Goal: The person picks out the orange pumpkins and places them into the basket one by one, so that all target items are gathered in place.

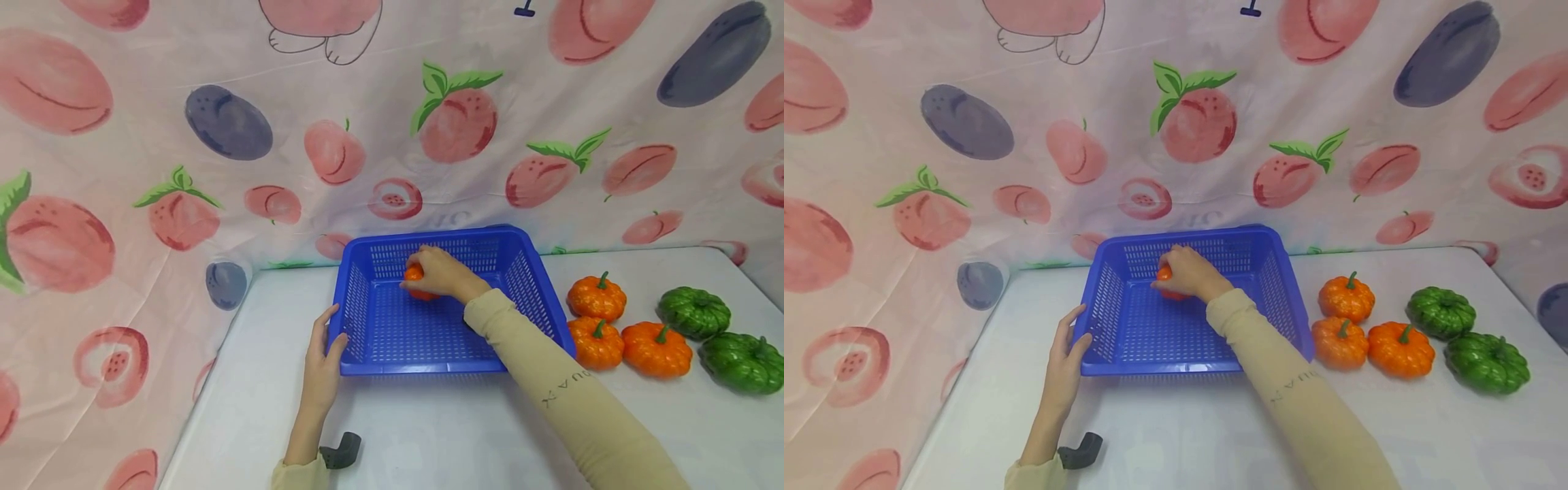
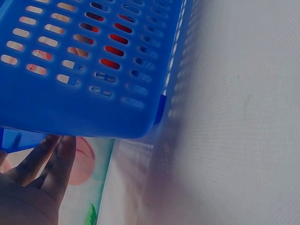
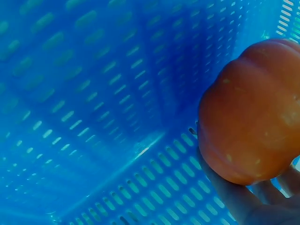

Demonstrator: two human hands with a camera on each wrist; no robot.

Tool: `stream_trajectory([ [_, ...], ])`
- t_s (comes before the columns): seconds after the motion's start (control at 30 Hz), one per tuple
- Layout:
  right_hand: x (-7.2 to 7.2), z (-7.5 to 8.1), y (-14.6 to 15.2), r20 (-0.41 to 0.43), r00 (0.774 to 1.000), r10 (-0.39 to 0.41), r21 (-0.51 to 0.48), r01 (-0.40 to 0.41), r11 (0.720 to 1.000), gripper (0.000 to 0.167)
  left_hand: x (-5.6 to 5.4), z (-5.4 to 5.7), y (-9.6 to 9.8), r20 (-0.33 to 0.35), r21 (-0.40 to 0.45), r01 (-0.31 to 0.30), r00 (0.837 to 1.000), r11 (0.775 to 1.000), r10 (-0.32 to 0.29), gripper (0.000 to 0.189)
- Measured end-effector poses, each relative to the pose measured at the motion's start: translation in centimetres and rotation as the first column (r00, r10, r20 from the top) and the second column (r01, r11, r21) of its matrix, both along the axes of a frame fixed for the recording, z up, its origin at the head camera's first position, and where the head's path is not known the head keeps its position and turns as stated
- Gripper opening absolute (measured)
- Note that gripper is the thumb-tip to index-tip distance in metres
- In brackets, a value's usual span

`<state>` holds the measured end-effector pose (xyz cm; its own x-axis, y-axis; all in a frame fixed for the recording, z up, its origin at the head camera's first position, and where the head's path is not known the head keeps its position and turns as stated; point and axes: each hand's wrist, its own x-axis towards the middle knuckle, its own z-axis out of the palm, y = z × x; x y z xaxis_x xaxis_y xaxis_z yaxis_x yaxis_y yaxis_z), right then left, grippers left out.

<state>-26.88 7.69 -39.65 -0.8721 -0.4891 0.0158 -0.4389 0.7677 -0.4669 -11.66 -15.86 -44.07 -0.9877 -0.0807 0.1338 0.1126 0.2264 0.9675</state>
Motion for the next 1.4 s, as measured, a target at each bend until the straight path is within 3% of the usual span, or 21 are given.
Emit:
stream_trajectory([
  [0.7, 0.07, -0.88, -0.26, 0.032, 0.998, 0.048, 0.061, -0.050, 0.997, 0.054, 0.00, -0.22, -0.14, -0.007, -0.016, 0.005, 1.000, 1.000, -0.005, 0.047],
  [1.4, 0.03, 0.09, 0.28, 0.114, 0.987, 0.110, 0.053, -0.116, 0.992, 0.063, -0.01, -0.06, -0.04, -0.019, -0.014, 0.004, 1.000, 1.000, -0.005, 0.048],
])
